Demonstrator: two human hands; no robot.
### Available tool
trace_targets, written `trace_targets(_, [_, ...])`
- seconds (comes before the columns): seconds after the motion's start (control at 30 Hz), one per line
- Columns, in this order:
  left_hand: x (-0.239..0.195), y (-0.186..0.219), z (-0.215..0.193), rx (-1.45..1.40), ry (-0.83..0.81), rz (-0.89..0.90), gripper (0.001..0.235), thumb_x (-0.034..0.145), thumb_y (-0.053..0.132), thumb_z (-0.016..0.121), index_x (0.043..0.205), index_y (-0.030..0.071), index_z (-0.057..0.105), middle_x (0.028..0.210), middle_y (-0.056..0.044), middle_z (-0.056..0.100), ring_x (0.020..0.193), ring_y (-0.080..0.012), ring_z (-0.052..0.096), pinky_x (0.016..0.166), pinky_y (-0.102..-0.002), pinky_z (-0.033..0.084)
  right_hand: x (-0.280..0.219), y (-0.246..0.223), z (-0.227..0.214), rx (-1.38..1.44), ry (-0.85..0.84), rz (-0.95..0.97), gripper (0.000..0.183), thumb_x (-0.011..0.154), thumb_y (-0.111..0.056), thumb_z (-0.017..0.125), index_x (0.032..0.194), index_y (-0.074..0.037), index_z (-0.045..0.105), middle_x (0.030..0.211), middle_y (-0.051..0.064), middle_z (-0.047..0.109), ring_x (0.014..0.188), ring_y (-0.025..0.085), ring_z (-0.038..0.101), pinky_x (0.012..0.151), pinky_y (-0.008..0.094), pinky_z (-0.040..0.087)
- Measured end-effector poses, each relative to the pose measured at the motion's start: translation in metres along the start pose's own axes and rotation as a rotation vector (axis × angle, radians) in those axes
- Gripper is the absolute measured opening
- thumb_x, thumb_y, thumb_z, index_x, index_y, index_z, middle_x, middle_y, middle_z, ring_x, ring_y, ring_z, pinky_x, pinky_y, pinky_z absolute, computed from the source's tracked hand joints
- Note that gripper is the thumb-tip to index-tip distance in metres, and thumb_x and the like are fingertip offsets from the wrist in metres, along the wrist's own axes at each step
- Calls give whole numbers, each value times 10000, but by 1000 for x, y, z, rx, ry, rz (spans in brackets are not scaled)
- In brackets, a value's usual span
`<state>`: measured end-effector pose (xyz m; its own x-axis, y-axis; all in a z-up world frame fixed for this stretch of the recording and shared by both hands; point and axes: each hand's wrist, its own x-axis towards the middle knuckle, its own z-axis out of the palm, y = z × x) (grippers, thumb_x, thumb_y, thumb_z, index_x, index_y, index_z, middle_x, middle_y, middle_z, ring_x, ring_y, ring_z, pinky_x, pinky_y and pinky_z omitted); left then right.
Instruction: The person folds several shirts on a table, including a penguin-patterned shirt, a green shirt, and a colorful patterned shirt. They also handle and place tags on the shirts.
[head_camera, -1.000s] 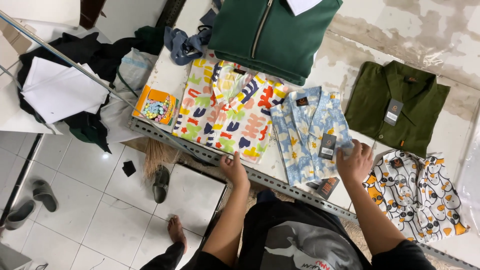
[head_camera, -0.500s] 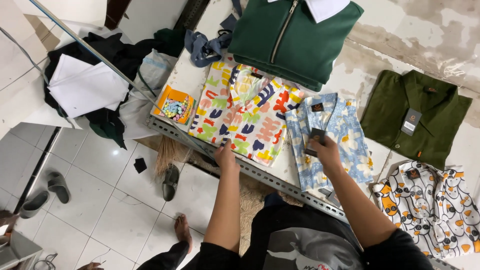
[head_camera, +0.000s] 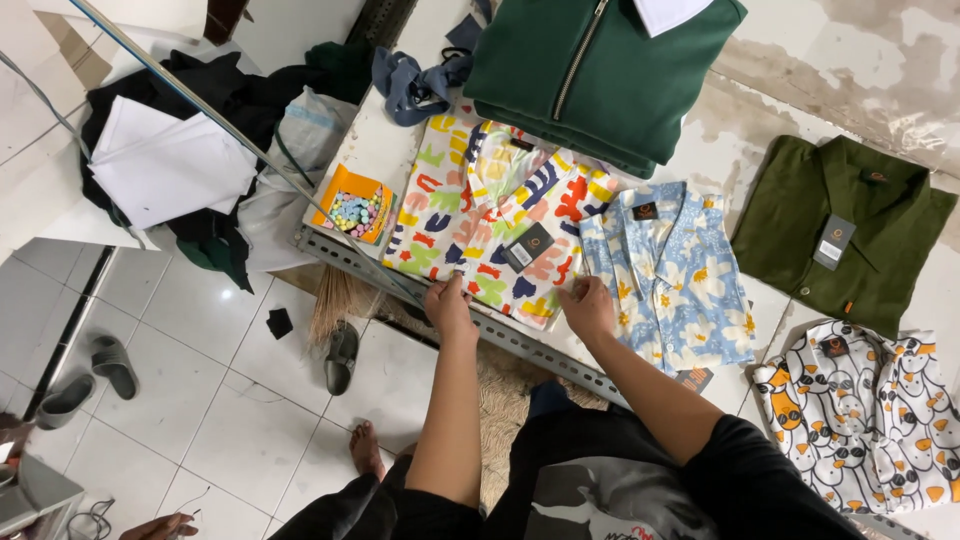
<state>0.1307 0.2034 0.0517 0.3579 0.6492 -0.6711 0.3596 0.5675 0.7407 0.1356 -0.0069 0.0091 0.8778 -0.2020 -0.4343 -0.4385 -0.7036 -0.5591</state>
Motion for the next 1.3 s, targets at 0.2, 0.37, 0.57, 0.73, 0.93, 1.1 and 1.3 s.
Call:
trace_targets(0.2, [1,6,-3,-62,-171,-150,800,882,206,848,1450,-10,328,1434,-254,394,1351,-422,470,1076,-574,453,16,-12,4,368,-84,180,356,793,-285,833,1063,-90,708,794,41,737,607,155,702,601,304,548])
trace_targets(0.37, [12,-4,4,-223,-237,-254,766,858,140,860,1434,23,368,1383,-159,445,1342,-343,477,1109,-491,446,-4,-63,-15,763,-105,231,136,876,-195,737,846,-105,640,768,14,604,710,140,599,635,256,503])
trace_targets(0.57, [-10,2,18,-410,-460,-234,543,941,191,762,1368,97,441,1382,-111,448,1386,-279,398,1182,-456,348,-11,-86,-29,1202,-193,318,146,963,-167,632,1084,-93,598,1036,60,624,972,240,646,861,419,551])
trace_targets(0.73, [-49,29,34,-395,-533,-228,691,872,214,811,1455,253,442,1449,-96,484,1440,-311,367,1230,-549,257,-11,-57,-14,1152,-138,366,175,979,-185,640,1085,-66,567,1074,97,591,993,271,639,865,445,559])
trace_targets(0.93, [-30,-7,44,-126,-104,-236,731,742,18,903,1367,-2,525,1325,-202,612,1312,-350,553,1096,-498,454,5,-42,-10,847,-67,488,597,844,-391,866,1125,48,575,989,168,603,833,277,673,666,451,599])
trace_targets(1.1, [-35,16,52,-160,-83,-405,854,736,42,919,1436,-25,435,1430,-263,526,1461,-386,372,1216,-609,134,61,0,25,788,-260,598,571,674,-374,989,946,-42,613,655,65,607,448,141,532,433,248,358])
trace_targets(1.3, [-15,-1,39,-226,-229,-448,504,805,99,885,1229,-55,659,1194,-238,710,1080,-302,711,967,-424,567,2,-91,-41,1112,-306,607,873,802,-535,857,1369,15,485,1254,202,581,1126,321,596,989,539,472])
